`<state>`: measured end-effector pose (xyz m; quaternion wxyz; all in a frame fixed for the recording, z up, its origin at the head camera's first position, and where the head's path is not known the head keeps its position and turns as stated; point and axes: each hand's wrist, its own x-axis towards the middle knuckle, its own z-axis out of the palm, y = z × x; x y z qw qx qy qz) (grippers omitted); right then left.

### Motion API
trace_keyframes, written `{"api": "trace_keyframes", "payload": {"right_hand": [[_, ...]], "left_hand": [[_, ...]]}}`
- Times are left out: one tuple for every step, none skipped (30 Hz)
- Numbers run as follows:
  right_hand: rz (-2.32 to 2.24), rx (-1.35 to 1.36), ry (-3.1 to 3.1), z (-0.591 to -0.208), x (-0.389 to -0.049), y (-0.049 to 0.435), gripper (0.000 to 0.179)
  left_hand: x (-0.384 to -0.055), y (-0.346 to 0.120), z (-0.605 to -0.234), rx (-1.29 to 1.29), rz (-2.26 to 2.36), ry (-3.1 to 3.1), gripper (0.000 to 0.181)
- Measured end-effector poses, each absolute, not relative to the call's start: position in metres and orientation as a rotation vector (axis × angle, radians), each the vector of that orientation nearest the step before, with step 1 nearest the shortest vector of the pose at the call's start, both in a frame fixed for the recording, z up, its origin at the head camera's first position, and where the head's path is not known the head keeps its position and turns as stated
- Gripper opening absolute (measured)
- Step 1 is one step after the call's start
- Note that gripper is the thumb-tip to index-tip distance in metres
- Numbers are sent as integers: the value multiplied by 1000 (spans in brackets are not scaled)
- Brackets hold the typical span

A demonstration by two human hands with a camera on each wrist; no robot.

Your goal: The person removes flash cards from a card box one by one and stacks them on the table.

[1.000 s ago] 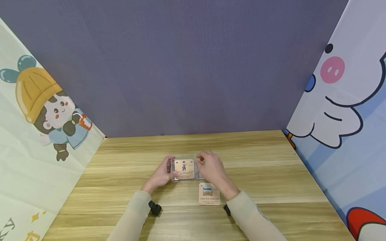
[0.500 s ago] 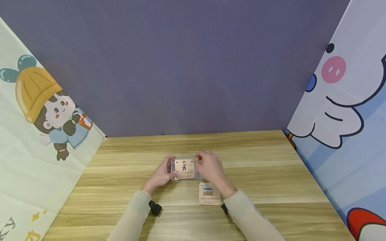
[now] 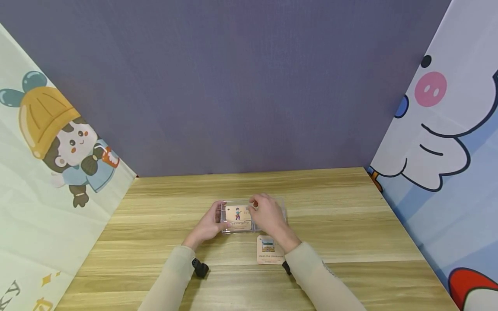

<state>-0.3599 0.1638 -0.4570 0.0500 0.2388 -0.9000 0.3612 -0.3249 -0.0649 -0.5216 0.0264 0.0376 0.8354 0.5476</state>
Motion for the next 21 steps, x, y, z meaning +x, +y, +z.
{"api": "trace_keyframes", "payload": {"right_hand": [[1100, 725, -2747, -457, -360, 163, 21], [1099, 725, -2751, -457, -361, 163, 22], [1098, 723, -2757, -457, -361, 162, 22], [1094, 722, -2760, -457, -361, 162, 22], [1090, 721, -2765, -457, -362, 162, 22], [1085, 721, -2769, -457, -362, 161, 22], [1082, 722, -2771, -457, -362, 161, 23], [1078, 721, -2773, -458, -362, 161, 22], [1072, 722, -2774, -459, -363, 160, 22], [1072, 723, -2774, -459, -363, 160, 22], [1073, 724, -2773, -460, -363, 159, 22], [1075, 726, -2770, -461, -363, 159, 22], [1078, 728, -2770, -462, -364, 159, 22], [1080, 732, -2771, -464, -364, 158, 22], [1081, 732, -2776, -465, -364, 158, 22], [1082, 731, -2782, -466, -365, 157, 22], [1083, 730, -2790, -467, -365, 157, 22], [1083, 727, -2798, -468, -365, 156, 23], [1077, 726, -2806, -469, -365, 156, 23], [1071, 722, -2814, -469, -366, 155, 24], [1060, 718, -2821, -470, -366, 155, 24]], "left_hand": [[-325, -65, -521, 110, 1690, 2580, 81], [-324, -65, -521, 106, 1688, 2578, 82], [-324, -65, -520, 104, 1688, 2576, 82], [-324, -64, -520, 101, 1687, 2577, 82], [-324, -64, -520, 102, 1689, 2575, 82], [-324, -64, -520, 104, 1689, 2574, 82], [-324, -64, -520, 100, 1688, 2573, 82], [-324, -64, -520, 99, 1686, 2576, 82], [-324, -64, -520, 98, 1683, 2578, 81], [-324, -64, -520, 95, 1681, 2579, 81], [-325, -65, -521, 92, 1682, 2576, 81], [-325, -65, -522, 88, 1678, 2577, 81], [-325, -65, -522, 88, 1679, 2579, 81], [-325, -65, -523, 93, 1682, 2579, 81], [-325, -65, -523, 95, 1688, 2576, 81], [-325, -66, -523, 96, 1692, 2572, 82], [-325, -66, -524, 100, 1696, 2571, 82], [-325, -65, -524, 104, 1697, 2573, 82], [-325, -65, -523, 109, 1701, 2574, 81], [-325, -65, -523, 107, 1702, 2572, 81], [-325, -65, -523, 109, 1702, 2570, 81]]}}
